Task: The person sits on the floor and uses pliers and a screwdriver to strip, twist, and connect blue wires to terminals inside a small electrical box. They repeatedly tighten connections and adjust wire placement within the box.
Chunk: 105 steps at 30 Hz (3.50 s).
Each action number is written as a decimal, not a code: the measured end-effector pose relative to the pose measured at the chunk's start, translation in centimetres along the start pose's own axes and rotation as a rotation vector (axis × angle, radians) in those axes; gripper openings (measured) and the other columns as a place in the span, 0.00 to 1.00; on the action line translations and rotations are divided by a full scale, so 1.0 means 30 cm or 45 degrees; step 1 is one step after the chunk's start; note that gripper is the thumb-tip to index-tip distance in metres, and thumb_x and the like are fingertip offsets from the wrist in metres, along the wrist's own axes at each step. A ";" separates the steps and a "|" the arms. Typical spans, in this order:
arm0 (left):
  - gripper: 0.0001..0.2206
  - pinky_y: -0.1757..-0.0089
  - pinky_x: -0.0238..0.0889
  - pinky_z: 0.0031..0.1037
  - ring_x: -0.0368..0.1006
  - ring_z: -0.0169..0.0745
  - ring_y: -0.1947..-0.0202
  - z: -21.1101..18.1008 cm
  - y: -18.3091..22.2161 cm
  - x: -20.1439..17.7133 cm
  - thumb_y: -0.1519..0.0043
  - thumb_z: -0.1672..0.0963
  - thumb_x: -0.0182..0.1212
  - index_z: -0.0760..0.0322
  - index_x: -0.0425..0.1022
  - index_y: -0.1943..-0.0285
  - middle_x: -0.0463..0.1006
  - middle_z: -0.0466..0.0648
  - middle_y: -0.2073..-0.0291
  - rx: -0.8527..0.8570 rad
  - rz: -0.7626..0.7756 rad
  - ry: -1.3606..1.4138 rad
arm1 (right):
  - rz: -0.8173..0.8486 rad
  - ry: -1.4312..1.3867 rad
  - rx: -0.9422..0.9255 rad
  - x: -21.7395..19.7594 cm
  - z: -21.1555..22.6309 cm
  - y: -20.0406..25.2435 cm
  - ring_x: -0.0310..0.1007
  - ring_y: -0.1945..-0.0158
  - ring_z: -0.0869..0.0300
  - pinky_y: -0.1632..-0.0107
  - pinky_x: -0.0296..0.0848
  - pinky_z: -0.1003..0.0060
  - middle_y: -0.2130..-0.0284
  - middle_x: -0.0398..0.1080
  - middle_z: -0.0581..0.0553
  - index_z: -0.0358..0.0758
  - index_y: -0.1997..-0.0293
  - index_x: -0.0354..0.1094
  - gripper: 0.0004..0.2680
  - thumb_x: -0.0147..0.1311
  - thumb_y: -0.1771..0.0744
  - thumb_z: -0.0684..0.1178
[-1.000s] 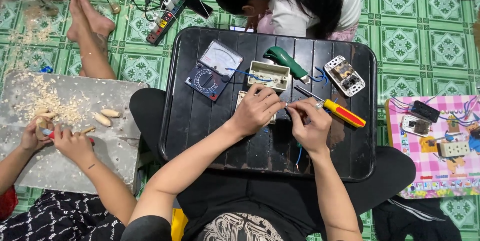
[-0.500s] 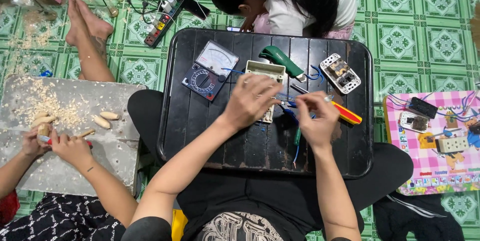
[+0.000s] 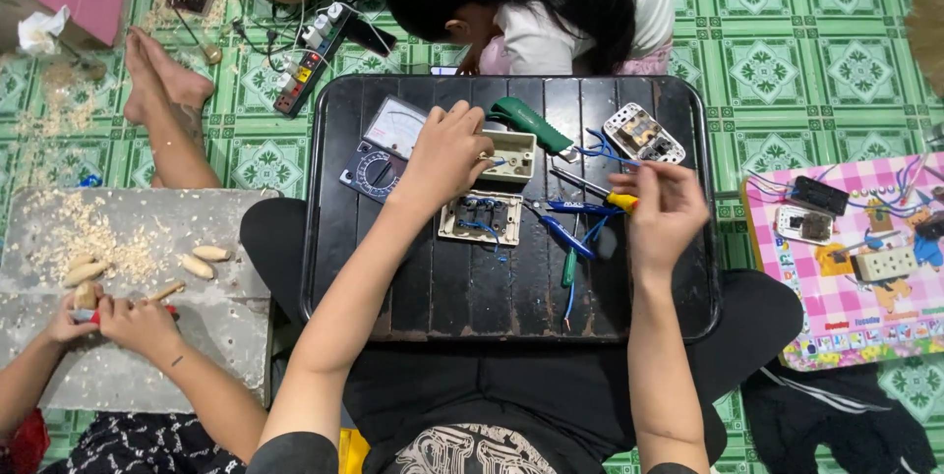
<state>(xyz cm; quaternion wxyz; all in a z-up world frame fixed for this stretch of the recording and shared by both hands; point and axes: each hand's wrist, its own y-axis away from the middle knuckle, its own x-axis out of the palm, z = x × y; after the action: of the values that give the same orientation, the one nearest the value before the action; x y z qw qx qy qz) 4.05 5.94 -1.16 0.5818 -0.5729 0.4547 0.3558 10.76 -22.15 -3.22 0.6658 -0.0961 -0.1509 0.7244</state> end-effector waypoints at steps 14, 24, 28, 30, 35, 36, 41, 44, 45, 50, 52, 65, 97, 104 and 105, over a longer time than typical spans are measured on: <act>0.06 0.60 0.60 0.37 0.65 0.45 0.61 -0.056 -0.043 -0.132 0.45 0.56 0.71 0.62 0.80 0.70 0.70 0.46 0.66 -0.062 0.192 0.124 | 0.874 1.025 -0.604 0.017 0.107 0.011 0.68 0.51 0.46 0.53 0.65 0.52 0.63 0.75 0.48 0.46 0.69 0.75 0.10 0.72 0.42 0.56; 0.04 0.59 0.71 0.30 0.75 0.45 0.62 -0.145 0.061 -0.158 0.33 0.57 0.59 0.62 0.76 0.59 0.75 0.46 0.67 0.133 -0.046 0.605 | 0.539 0.692 -0.927 0.088 0.059 0.034 0.77 0.60 0.50 0.59 0.74 0.56 0.59 0.79 0.45 0.39 0.53 0.78 0.11 0.70 0.38 0.37; 0.03 0.60 0.71 0.29 0.73 0.43 0.62 -0.155 0.079 -0.114 0.34 0.58 0.60 0.60 0.76 0.60 0.74 0.45 0.68 0.144 -0.110 0.616 | 0.533 0.699 -0.978 0.101 0.065 0.036 0.76 0.62 0.52 0.61 0.72 0.59 0.61 0.79 0.48 0.41 0.56 0.79 0.10 0.72 0.38 0.38; 0.03 0.61 0.70 0.29 0.72 0.43 0.62 -0.165 0.087 -0.113 0.33 0.58 0.59 0.61 0.74 0.60 0.72 0.45 0.68 0.178 -0.175 0.616 | 0.503 0.701 -1.030 0.106 0.063 0.038 0.75 0.64 0.52 0.62 0.71 0.59 0.62 0.79 0.48 0.42 0.60 0.80 0.07 0.71 0.38 0.39; 0.04 0.61 0.69 0.27 0.71 0.42 0.63 -0.160 0.092 -0.108 0.34 0.58 0.60 0.60 0.74 0.62 0.70 0.43 0.69 0.188 -0.231 0.577 | 0.489 0.662 -1.097 0.114 0.087 0.032 0.74 0.67 0.52 0.65 0.70 0.59 0.66 0.79 0.45 0.39 0.62 0.79 0.06 0.70 0.38 0.36; 0.04 0.61 0.69 0.27 0.70 0.42 0.63 -0.158 0.093 -0.108 0.34 0.58 0.60 0.61 0.74 0.62 0.70 0.43 0.69 0.179 -0.244 0.578 | 0.480 0.650 -1.102 0.113 0.083 0.034 0.74 0.68 0.51 0.65 0.70 0.59 0.65 0.79 0.45 0.39 0.62 0.79 0.06 0.70 0.38 0.36; 0.04 0.63 0.67 0.27 0.69 0.41 0.63 -0.148 0.097 -0.113 0.34 0.56 0.60 0.59 0.73 0.62 0.69 0.42 0.69 0.181 -0.313 0.526 | 0.459 0.613 -1.115 0.119 0.066 0.041 0.74 0.69 0.50 0.67 0.71 0.59 0.66 0.79 0.43 0.38 0.61 0.80 0.07 0.70 0.38 0.36; 0.05 0.63 0.66 0.27 0.69 0.41 0.64 -0.153 0.093 -0.116 0.34 0.57 0.60 0.59 0.73 0.62 0.68 0.42 0.69 0.185 -0.353 0.508 | 0.447 0.593 -1.146 0.120 0.062 0.042 0.73 0.70 0.50 0.67 0.70 0.58 0.67 0.78 0.43 0.37 0.61 0.79 0.07 0.69 0.38 0.35; 0.05 0.64 0.65 0.26 0.68 0.41 0.65 -0.155 0.093 -0.115 0.35 0.57 0.60 0.60 0.73 0.63 0.68 0.42 0.70 0.193 -0.375 0.493 | 0.441 0.594 -1.169 0.120 0.061 0.044 0.72 0.71 0.49 0.67 0.70 0.58 0.68 0.77 0.42 0.37 0.62 0.80 0.06 0.68 0.38 0.35; 0.06 0.65 0.63 0.26 0.67 0.40 0.66 -0.158 0.090 -0.079 0.33 0.57 0.58 0.59 0.74 0.64 0.68 0.42 0.70 0.232 -0.428 0.352 | 0.389 0.653 -1.214 0.114 0.070 0.040 0.71 0.71 0.52 0.64 0.69 0.59 0.69 0.77 0.44 0.38 0.62 0.80 0.05 0.70 0.37 0.36; 0.06 0.65 0.64 0.26 0.67 0.40 0.65 -0.163 0.091 -0.075 0.33 0.57 0.58 0.59 0.74 0.64 0.68 0.42 0.70 0.234 -0.445 0.355 | 0.380 0.679 -1.244 0.114 0.068 0.041 0.71 0.71 0.53 0.64 0.68 0.59 0.69 0.76 0.45 0.39 0.62 0.80 0.06 0.70 0.38 0.37; 0.06 0.67 0.61 0.28 0.66 0.42 0.68 -0.237 0.084 -0.051 0.32 0.56 0.56 0.60 0.72 0.62 0.66 0.43 0.69 0.138 -0.613 0.341 | 0.386 0.730 -1.181 0.112 0.094 0.031 0.72 0.69 0.50 0.64 0.69 0.59 0.68 0.75 0.45 0.35 0.61 0.77 0.05 0.67 0.36 0.36; 0.07 0.59 0.64 0.30 0.66 0.41 0.68 -0.277 0.093 -0.058 0.35 0.60 0.61 0.63 0.76 0.68 0.66 0.40 0.72 0.132 -0.862 0.479 | 0.522 0.172 -0.194 0.096 0.003 0.105 0.77 0.71 0.53 0.70 0.76 0.63 0.70 0.73 0.38 0.29 0.61 0.73 0.02 0.60 0.34 0.33; 0.04 0.62 0.67 0.30 0.69 0.41 0.69 -0.279 0.088 -0.095 0.36 0.59 0.65 0.61 0.79 0.64 0.70 0.41 0.71 0.005 -0.946 0.641 | 0.476 0.180 -0.183 0.094 0.023 0.089 0.78 0.64 0.53 0.62 0.78 0.60 0.61 0.74 0.38 0.32 0.46 0.68 0.13 0.64 0.35 0.35; 0.03 0.63 0.68 0.30 0.69 0.42 0.70 -0.282 0.085 -0.102 0.35 0.59 0.65 0.61 0.80 0.63 0.70 0.41 0.71 -0.024 -1.006 0.708 | 0.476 0.242 -0.197 0.090 0.020 0.082 0.78 0.63 0.52 0.62 0.78 0.61 0.61 0.74 0.40 0.34 0.50 0.71 0.09 0.63 0.34 0.35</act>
<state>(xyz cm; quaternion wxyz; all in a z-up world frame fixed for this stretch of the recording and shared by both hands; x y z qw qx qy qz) -0.37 -1.87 1.41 0.5235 -0.7805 0.3373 -0.0551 8.01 -19.69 -3.36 0.5217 -0.2411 -0.1222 0.8092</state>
